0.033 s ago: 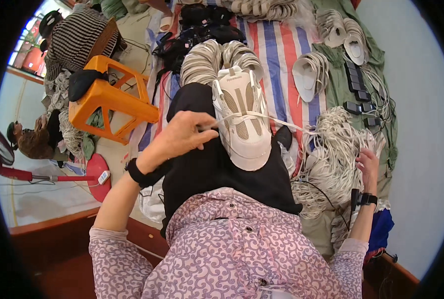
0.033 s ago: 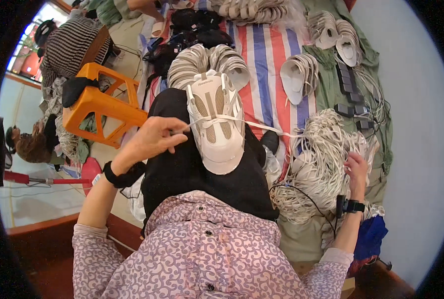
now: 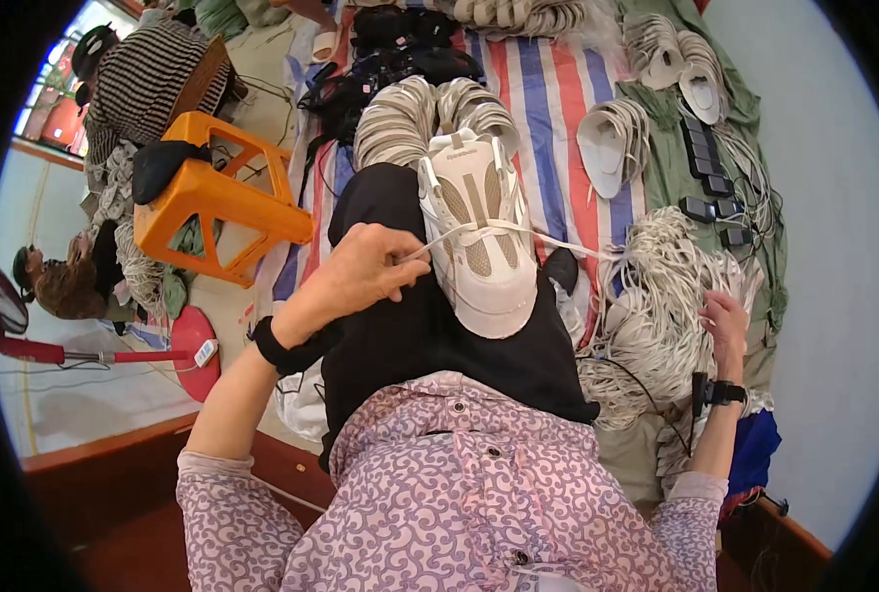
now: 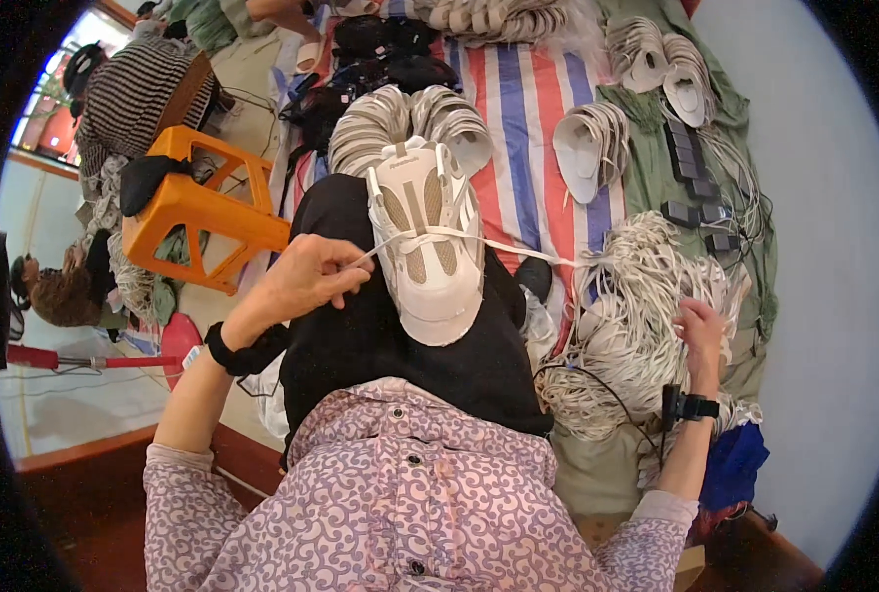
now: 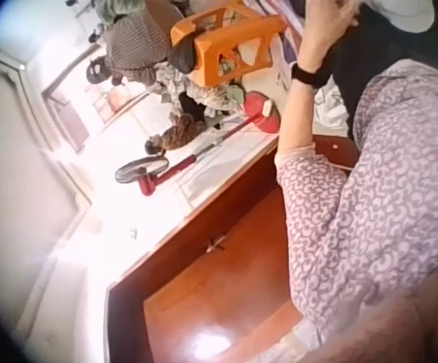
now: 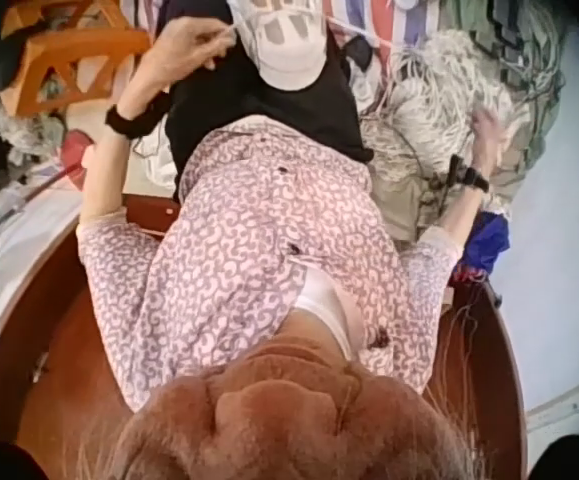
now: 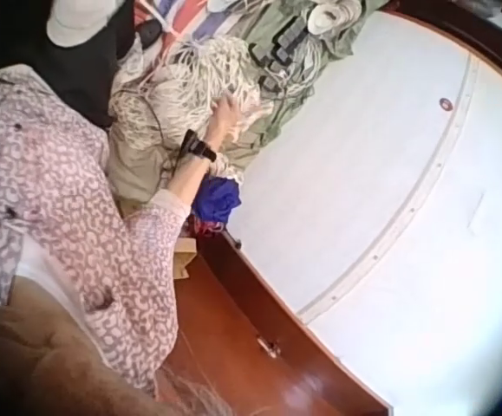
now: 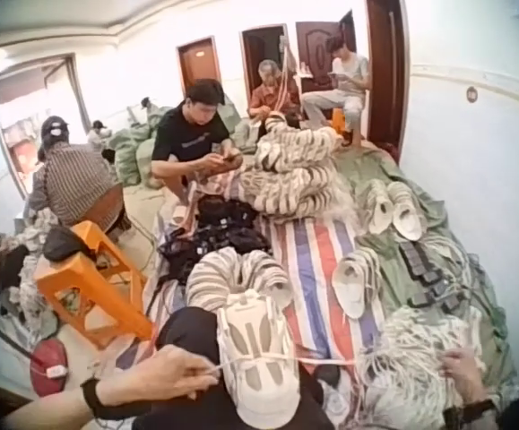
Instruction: The recorder is seen lacing up white shoes in a workshop setting.
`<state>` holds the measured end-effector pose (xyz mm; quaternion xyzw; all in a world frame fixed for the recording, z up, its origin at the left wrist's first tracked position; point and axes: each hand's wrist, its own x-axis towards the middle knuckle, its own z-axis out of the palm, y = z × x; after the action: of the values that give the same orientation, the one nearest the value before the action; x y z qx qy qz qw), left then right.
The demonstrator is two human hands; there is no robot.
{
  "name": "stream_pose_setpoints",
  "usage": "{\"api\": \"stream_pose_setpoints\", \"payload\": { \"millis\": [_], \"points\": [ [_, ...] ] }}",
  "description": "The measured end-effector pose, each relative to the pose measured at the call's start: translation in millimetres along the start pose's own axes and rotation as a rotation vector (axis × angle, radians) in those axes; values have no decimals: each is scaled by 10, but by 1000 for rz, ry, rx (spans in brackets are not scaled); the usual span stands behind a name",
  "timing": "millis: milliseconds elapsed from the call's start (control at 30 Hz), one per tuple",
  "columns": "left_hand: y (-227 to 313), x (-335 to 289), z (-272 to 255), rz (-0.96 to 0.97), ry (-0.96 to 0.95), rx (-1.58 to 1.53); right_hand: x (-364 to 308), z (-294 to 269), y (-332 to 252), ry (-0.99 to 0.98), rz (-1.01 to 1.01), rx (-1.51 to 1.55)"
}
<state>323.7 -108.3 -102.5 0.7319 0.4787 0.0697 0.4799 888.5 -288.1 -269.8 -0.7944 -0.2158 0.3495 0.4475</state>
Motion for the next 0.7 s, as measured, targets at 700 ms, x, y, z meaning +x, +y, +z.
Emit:
{"api": "stream_pose_setpoints", "payload": {
  "millis": [700],
  "points": [
    [845, -976, -1263, 298, 173, -132, -2188, 3689, -3284, -2165, -420, 278]
  ]
}}
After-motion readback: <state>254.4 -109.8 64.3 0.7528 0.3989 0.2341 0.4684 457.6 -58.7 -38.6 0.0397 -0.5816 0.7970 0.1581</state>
